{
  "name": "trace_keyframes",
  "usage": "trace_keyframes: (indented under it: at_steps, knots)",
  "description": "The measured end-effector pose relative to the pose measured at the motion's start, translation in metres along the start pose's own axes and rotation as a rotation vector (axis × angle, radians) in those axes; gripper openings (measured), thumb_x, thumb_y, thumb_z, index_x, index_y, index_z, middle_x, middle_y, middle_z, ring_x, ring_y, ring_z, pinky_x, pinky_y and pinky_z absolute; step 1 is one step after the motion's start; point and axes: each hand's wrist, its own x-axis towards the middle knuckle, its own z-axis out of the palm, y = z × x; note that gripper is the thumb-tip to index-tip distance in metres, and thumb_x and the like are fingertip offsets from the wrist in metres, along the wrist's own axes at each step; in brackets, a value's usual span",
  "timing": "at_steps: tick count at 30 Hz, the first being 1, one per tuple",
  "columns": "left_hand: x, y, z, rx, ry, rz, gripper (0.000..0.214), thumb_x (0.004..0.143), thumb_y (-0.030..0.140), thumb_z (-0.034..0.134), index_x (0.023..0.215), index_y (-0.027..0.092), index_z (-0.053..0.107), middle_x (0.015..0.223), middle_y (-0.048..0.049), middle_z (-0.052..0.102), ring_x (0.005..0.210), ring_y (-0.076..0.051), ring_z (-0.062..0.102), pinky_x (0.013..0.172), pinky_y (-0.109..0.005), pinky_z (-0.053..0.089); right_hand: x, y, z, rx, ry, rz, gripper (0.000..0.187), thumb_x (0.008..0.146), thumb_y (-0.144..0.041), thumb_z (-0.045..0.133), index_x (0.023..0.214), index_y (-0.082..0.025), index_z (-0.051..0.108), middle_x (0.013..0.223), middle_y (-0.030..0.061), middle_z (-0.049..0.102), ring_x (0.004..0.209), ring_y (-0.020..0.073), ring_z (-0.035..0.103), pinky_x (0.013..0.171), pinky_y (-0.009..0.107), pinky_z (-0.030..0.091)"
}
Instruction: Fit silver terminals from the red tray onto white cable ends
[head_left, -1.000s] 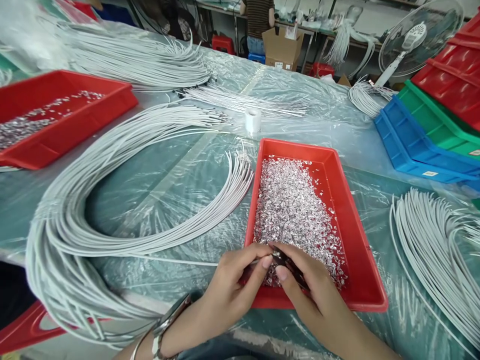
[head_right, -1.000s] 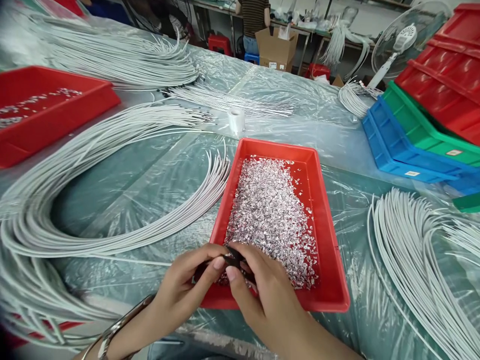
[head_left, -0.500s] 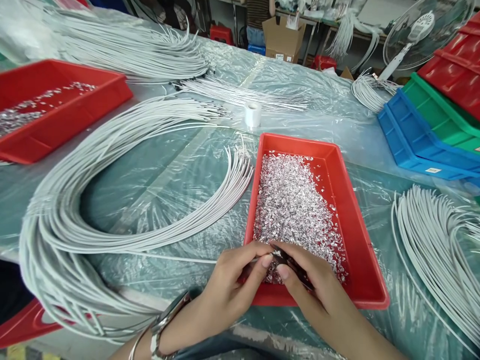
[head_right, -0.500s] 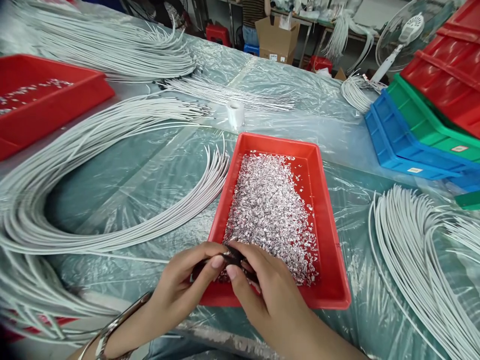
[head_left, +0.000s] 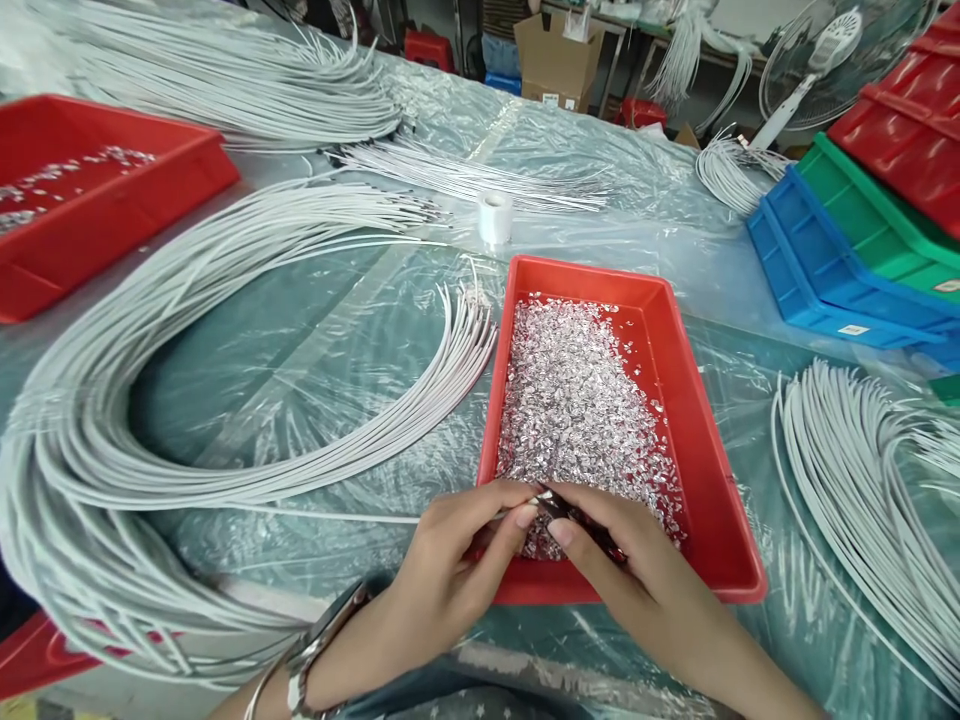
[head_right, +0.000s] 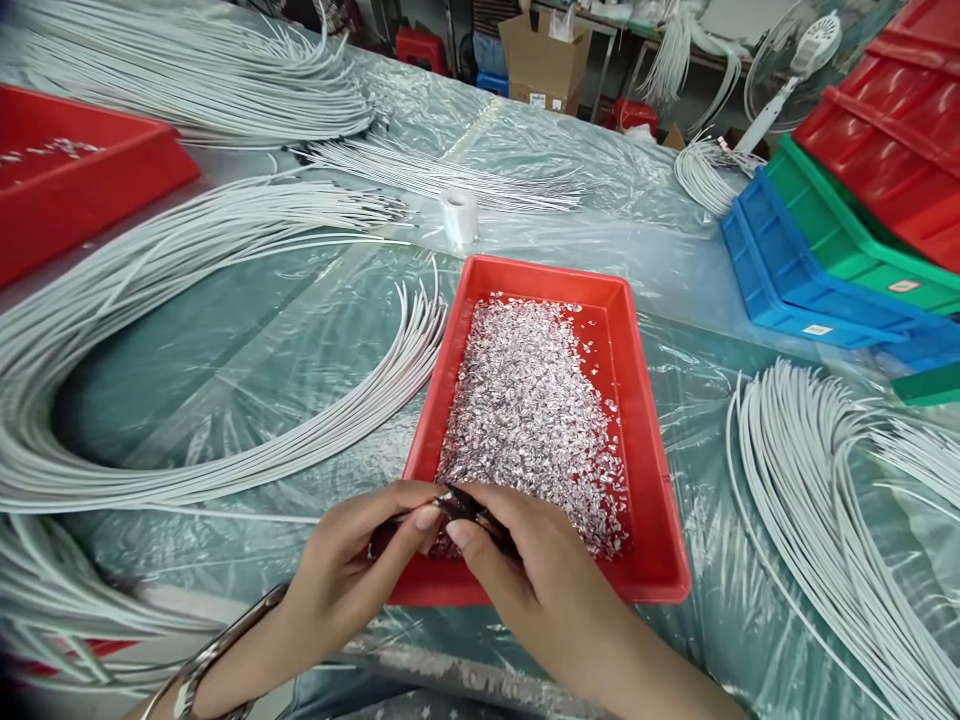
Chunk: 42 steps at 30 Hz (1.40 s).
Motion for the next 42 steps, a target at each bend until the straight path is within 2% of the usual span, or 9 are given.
trace_keyframes:
  at_steps: [6,14,20,26,30,32,35,38,42]
  knots:
    - [0.000,0.000,0.001,0.058,0.015,0.049,0.011,0.091,0.010,0.050,0.094,0.017,0.057,0.073,0.0014,0.063,0.060,-0.008,0.057,0.060,-0.017,0.043,0.002,0.000,0.002,0.004,0.029,-0.012,0.027,0.096,-0.027,0.046,0.120,-0.033,0.057,0.106,-0.0014,0.071,0.098,0.0167,0.066,0.077,0.026,0.054]
    - [0.001,-0.002,0.000,0.104,-0.075,0.100,0.013,0.092,0.008,0.045,0.085,0.017,0.052,0.071,0.0000,0.059,0.060,-0.010,0.054,0.058,-0.020,0.041,-0.001,0.001,0.004,-0.026,0.077,-0.035,0.029,0.095,-0.030,0.046,0.122,-0.031,0.056,0.112,0.0015,0.070,0.097,0.0182,0.067,0.078,0.029,0.055]
    - [0.003,-0.002,-0.001,0.135,-0.131,0.156,0.014,0.092,0.006,0.042,0.087,0.017,0.050,0.073,-0.0011,0.059,0.061,-0.012,0.052,0.057,-0.022,0.039,0.000,0.002,0.007,-0.015,0.088,-0.010,0.027,0.095,-0.030,0.047,0.120,-0.028,0.057,0.110,0.0019,0.070,0.099,0.0175,0.066,0.081,0.027,0.054]
    - [0.001,0.001,-0.002,-0.008,-0.080,0.022,0.014,0.094,0.009,0.042,0.094,0.018,0.053,0.073,0.0016,0.058,0.062,-0.009,0.054,0.060,-0.018,0.040,0.002,0.000,0.007,0.005,0.030,-0.001,0.024,0.096,-0.028,0.044,0.114,-0.031,0.059,0.096,0.0004,0.072,0.092,0.0179,0.067,0.073,0.028,0.054]
    - [0.001,0.004,-0.003,-0.070,-0.055,-0.072,0.018,0.097,0.017,0.040,0.086,0.018,0.054,0.064,0.0039,0.051,0.055,-0.008,0.047,0.054,-0.018,0.038,0.000,0.004,0.000,-0.051,0.018,0.070,0.024,0.096,-0.034,0.043,0.113,-0.030,0.060,0.096,0.0021,0.070,0.090,0.0189,0.065,0.073,0.030,0.053]
    - [0.002,0.004,-0.004,-0.073,-0.056,-0.079,0.019,0.097,0.019,0.040,0.084,0.018,0.054,0.061,0.0044,0.048,0.053,-0.009,0.043,0.051,-0.018,0.036,-0.001,0.009,-0.006,-0.087,0.048,0.148,0.024,0.095,-0.038,0.045,0.111,-0.028,0.060,0.090,0.0027,0.067,0.086,0.0191,0.063,0.073,0.031,0.051]
    - [0.004,0.005,-0.005,-0.028,-0.087,-0.054,0.016,0.096,0.018,0.042,0.088,0.018,0.056,0.062,0.0041,0.052,0.053,-0.008,0.045,0.051,-0.019,0.036,-0.002,0.012,-0.012,-0.049,0.128,0.191,0.024,0.090,-0.041,0.053,0.109,-0.027,0.058,0.069,-0.0028,0.052,0.063,0.0143,0.054,0.059,0.027,0.046]
    - [0.006,0.006,-0.005,0.014,-0.131,-0.017,0.014,0.095,0.016,0.044,0.094,0.018,0.057,0.070,0.0021,0.059,0.060,-0.009,0.054,0.057,-0.020,0.040,-0.004,0.011,-0.013,-0.030,0.160,0.124,0.020,0.088,-0.035,0.059,0.106,-0.028,0.058,0.061,-0.0073,0.035,0.050,0.0107,0.038,0.049,0.023,0.037]
    - [0.006,0.006,-0.007,0.054,-0.177,-0.009,0.014,0.095,0.015,0.044,0.090,0.019,0.057,0.074,0.0013,0.062,0.067,-0.012,0.059,0.063,-0.022,0.042,-0.004,0.006,-0.010,-0.101,0.110,0.031,0.012,0.088,-0.029,0.058,0.099,-0.026,0.061,0.057,-0.0078,0.037,0.047,0.0100,0.037,0.047,0.023,0.035]
